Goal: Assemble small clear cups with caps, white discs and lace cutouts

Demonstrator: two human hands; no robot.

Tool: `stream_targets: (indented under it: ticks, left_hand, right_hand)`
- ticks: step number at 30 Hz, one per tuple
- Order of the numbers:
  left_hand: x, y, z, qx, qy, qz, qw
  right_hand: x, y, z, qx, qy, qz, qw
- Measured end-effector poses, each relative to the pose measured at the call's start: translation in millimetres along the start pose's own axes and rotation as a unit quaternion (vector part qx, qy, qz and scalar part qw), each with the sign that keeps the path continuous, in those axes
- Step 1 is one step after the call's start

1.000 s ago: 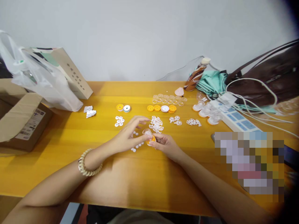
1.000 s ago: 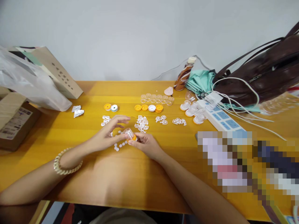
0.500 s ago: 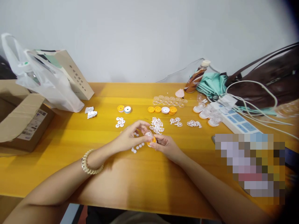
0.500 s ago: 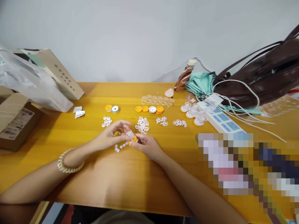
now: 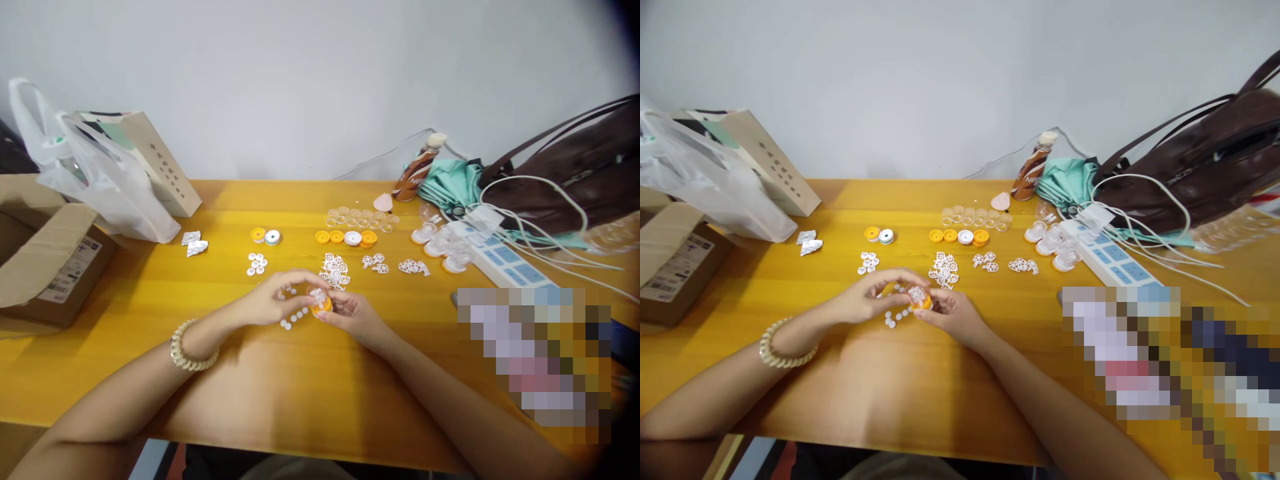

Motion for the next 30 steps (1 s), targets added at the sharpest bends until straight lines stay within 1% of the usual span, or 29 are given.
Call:
stream_targets:
  ticks: [1,2,3,4,6,8,9,10,13,14,15,16,17,19,21,23,25,30]
  left_hand:
    - [-2,1,2.3,0.026,0.005,-0.026,0.999]
    - [-4,2,3.7,0.035,0.003,-0.041,0.999]
    - [-5,2,4.0,0.021,-0.009,-0.04,0.999]
    - [-4,2,3.1,-0.01,-0.028,-0.025,0.999]
    - [0,2,-1.2,-0.072,-0.059,0.024,0.995]
    - [4,1,-4.8,-0.091,-0.061,0.059,0.992]
    - [4,1,-5.1,-0.086,-0.054,0.059,0.993]
    - [4,0,-4.1,-0.067,-0.043,0.047,0.996]
    - [-3,0,2.1,0.04,-0.005,-0.021,0.999]
    - [-6,0,3.9,0.062,0.0,-0.038,0.997]
    - [-7,0,5.0,0.064,-0.003,-0.048,0.997]
    - [-8,0,5.3,0.046,-0.016,-0.05,0.998]
    - [-8,0,4.8,0.015,-0.037,-0.044,0.998]
    - [-5,1,1.7,-0.048,-0.086,-0.013,0.995]
    - [-1,1,-2.4,-0.08,-0.126,0.028,0.988]
    - [1,1,-5.7,-0.082,-0.147,0.061,0.984]
    - [0,2,-7.7,-0.064,-0.15,0.078,0.984]
    - [-3,4,-10.4,-0.058,-0.147,0.093,0.983]
  right_hand:
    - [0,0,0,0.001,0.0,-0.001,1.0]
    - [0,0,0,0.002,-0.001,-0.001,1.0]
    - [0,0,0,0.003,-0.002,-0.001,1.0]
    - [1,0,-1,0.005,-0.004,0.0,1.0]
    - [2,0,-1,0.008,-0.005,0.003,1.0]
    - [2,0,-2,0.008,-0.003,0.003,1.0]
    - [3,0,-3,0.007,-0.003,0.002,1.0]
    - [3,1,-3,0.007,-0.005,0.0,1.0]
    - [1,2,-4,0.008,-0.007,-0.009,1.0]
    - [1,2,-4,0.008,-0.005,-0.01,1.0]
    - [1,2,-3,0.008,-0.001,-0.01,1.0]
    - [0,2,-3,0.007,0.002,-0.006,1.0]
    - [0,2,-2,0.007,0.003,-0.001,1.0]
    - [0,0,-1,0.009,0.005,0.005,1.0]
    - [0,0,0,0.006,0.006,0.005,1.0]
    - [0,-1,0,0.003,0.007,0.004,1.0]
    - [0,0,-1,0.008,0.011,0.007,1.0]
    - [1,2,-5,0.019,0.035,0.023,0.999]
Point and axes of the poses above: each hand's wrist, its own y-axis away from the middle knuckle, its own z-axis out of the back of the hand, x = y × z, the point moved 1 cm from there along -y, towards the middle knuckle, and after that the axes turned 13 degrees about -y, right-handed, at the moved point
